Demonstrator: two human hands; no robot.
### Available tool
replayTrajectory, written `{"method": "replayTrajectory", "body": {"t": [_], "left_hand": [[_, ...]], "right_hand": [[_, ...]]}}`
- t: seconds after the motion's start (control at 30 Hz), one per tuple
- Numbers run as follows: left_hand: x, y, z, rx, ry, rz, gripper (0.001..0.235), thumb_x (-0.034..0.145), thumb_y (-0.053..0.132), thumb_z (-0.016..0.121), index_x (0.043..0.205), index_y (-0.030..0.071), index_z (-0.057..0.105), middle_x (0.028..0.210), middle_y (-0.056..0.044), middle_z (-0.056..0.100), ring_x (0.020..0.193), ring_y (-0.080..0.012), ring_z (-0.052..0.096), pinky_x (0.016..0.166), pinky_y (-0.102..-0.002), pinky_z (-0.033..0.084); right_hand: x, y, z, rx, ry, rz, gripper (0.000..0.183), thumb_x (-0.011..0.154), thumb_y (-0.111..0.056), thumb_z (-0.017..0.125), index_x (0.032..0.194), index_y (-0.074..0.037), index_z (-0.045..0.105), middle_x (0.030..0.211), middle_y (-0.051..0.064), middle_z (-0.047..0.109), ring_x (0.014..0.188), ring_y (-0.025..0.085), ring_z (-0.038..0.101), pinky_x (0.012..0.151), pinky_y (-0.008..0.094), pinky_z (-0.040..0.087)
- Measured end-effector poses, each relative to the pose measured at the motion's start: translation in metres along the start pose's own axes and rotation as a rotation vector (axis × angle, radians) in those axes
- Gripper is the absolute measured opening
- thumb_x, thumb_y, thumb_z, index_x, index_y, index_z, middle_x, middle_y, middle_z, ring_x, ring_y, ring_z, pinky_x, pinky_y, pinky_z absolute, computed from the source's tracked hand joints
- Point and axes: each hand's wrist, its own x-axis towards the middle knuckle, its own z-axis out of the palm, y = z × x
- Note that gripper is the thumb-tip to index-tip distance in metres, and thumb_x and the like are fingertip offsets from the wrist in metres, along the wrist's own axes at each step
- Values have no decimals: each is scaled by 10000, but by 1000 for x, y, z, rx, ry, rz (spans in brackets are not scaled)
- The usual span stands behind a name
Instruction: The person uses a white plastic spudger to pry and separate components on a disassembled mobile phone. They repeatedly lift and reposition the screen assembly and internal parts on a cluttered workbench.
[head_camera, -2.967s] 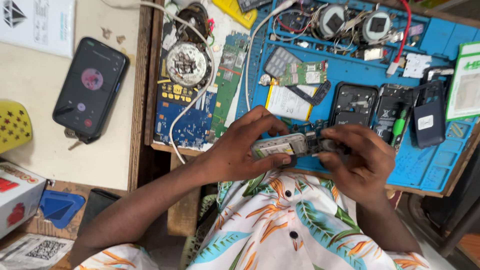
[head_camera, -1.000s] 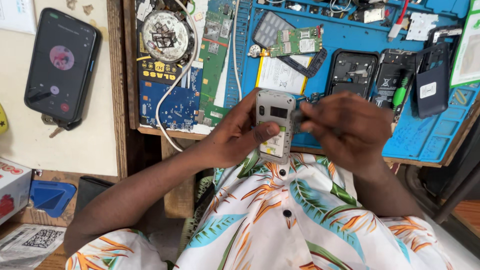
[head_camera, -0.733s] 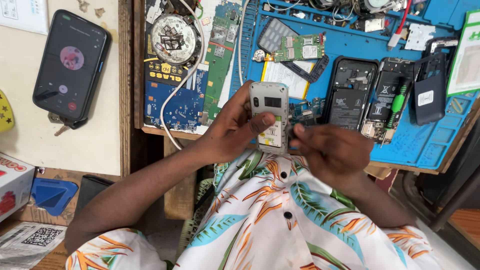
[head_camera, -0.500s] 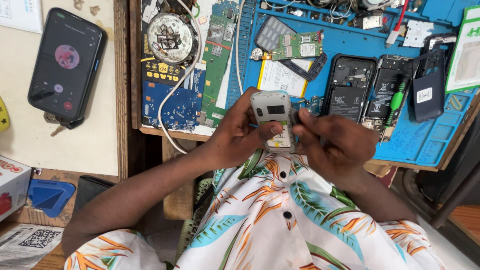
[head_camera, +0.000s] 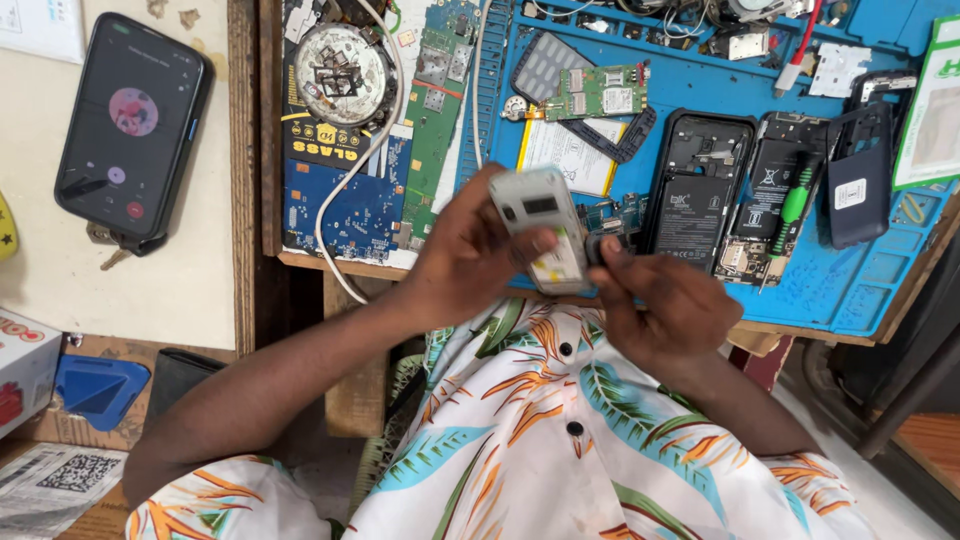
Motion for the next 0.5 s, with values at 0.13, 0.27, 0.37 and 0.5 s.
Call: {"method": "replayTrajectory", "body": {"t": [0.13, 0.27, 0.37, 0.5], "left_hand": [[1, 4, 4, 84, -37, -41, 314, 1063, 184, 674, 1274, 61, 477, 1073, -41, 695, 985, -75, 686, 816, -268, 590], [-3, 0, 11, 87, -65, -119, 396, 1019, 239, 688, 1303, 59, 480, 1044, -36, 694, 926, -77, 681, 753, -260, 576], [2, 5, -3, 35, -19, -23, 372, 1050, 243, 697, 1289, 58, 480, 1067, -36, 689, 982, -82, 694, 817, -277, 599], [3, 1, -2, 105, -53, -65, 340, 1041, 240, 687, 1263, 58, 506, 1042, -32, 701, 943, -79, 711, 786, -266, 608]], "right_hand": [[-1, 5, 3, -57, 21, -14, 183, 924, -23, 841, 1058, -26, 716, 821, 130, 725, 668, 215, 699, 585, 324, 534], [4, 8, 4, -21, 36, -45, 185, 997, 9, 836, 1139, 15, 717, 874, 152, 724, 705, 214, 705, 568, 294, 541], [9, -1, 3, -112, -21, -70, 194, 950, -26, 839, 1103, -10, 721, 859, 164, 711, 702, 261, 692, 584, 334, 537], [19, -12, 3, -103, -30, -34, 221, 964, -18, 834, 1162, 2, 738, 852, 157, 707, 675, 232, 699, 596, 330, 535]]}}
